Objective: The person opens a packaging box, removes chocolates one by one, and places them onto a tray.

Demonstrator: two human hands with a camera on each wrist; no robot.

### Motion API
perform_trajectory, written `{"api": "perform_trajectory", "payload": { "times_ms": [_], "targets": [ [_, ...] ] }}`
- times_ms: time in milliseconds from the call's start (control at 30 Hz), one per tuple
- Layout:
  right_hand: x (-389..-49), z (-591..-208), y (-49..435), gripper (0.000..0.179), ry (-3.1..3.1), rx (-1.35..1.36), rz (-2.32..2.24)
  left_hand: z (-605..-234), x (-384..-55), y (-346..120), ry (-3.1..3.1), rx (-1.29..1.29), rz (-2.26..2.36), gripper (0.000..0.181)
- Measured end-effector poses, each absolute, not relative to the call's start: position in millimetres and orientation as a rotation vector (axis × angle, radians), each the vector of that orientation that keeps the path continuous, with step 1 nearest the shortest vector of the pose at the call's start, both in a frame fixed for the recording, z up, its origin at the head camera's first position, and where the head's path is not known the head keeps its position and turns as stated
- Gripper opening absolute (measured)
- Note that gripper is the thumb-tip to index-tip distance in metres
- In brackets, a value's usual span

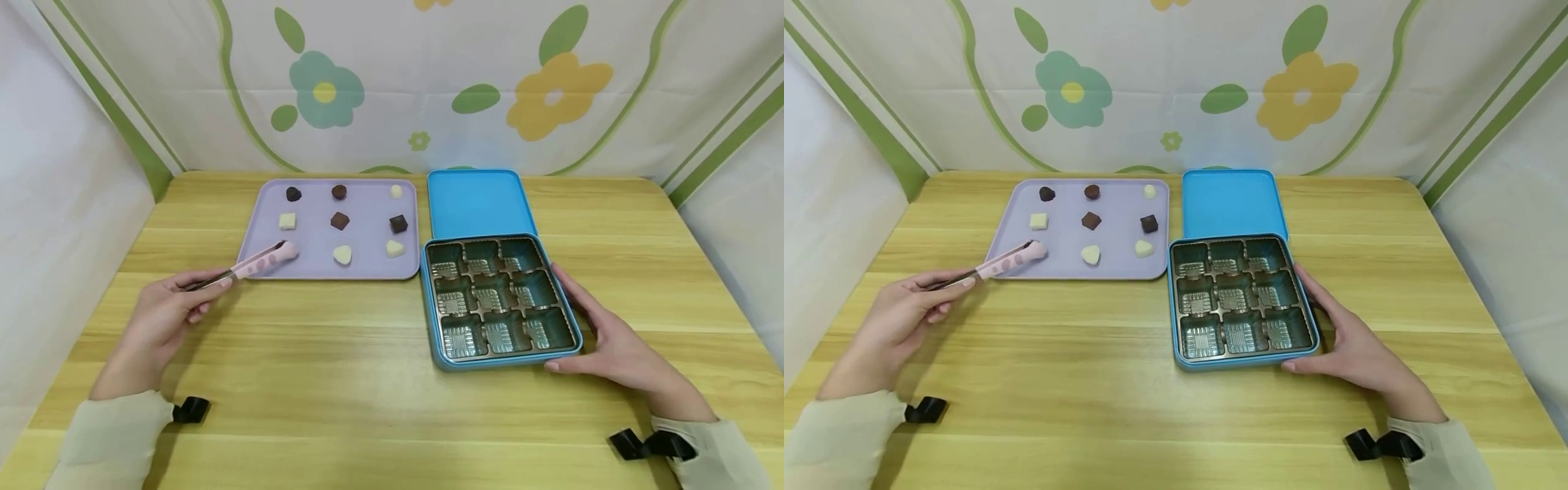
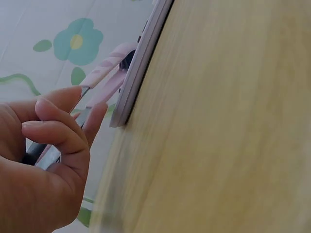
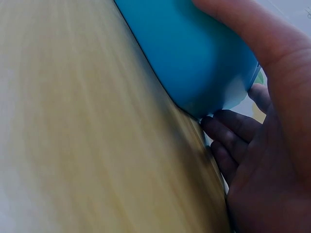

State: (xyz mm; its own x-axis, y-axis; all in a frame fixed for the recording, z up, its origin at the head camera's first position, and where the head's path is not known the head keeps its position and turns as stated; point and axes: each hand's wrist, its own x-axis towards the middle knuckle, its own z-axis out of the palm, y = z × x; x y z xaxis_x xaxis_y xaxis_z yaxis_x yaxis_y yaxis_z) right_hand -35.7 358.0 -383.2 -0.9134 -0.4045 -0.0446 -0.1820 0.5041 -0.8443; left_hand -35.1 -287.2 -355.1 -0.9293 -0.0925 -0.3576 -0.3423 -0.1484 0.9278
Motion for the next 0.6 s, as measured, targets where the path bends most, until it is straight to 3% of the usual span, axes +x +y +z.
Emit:
{"api": "perform_trajectory", "payload": {
  "times_ms": [600],
  "targets": [
    [-36.0,-382.1,357.6,0.139,2.504,-0.500,-1.365,-352.6,-37.5,-289.6,1.880,-0.535,2.327,0.020]
  ]
}}
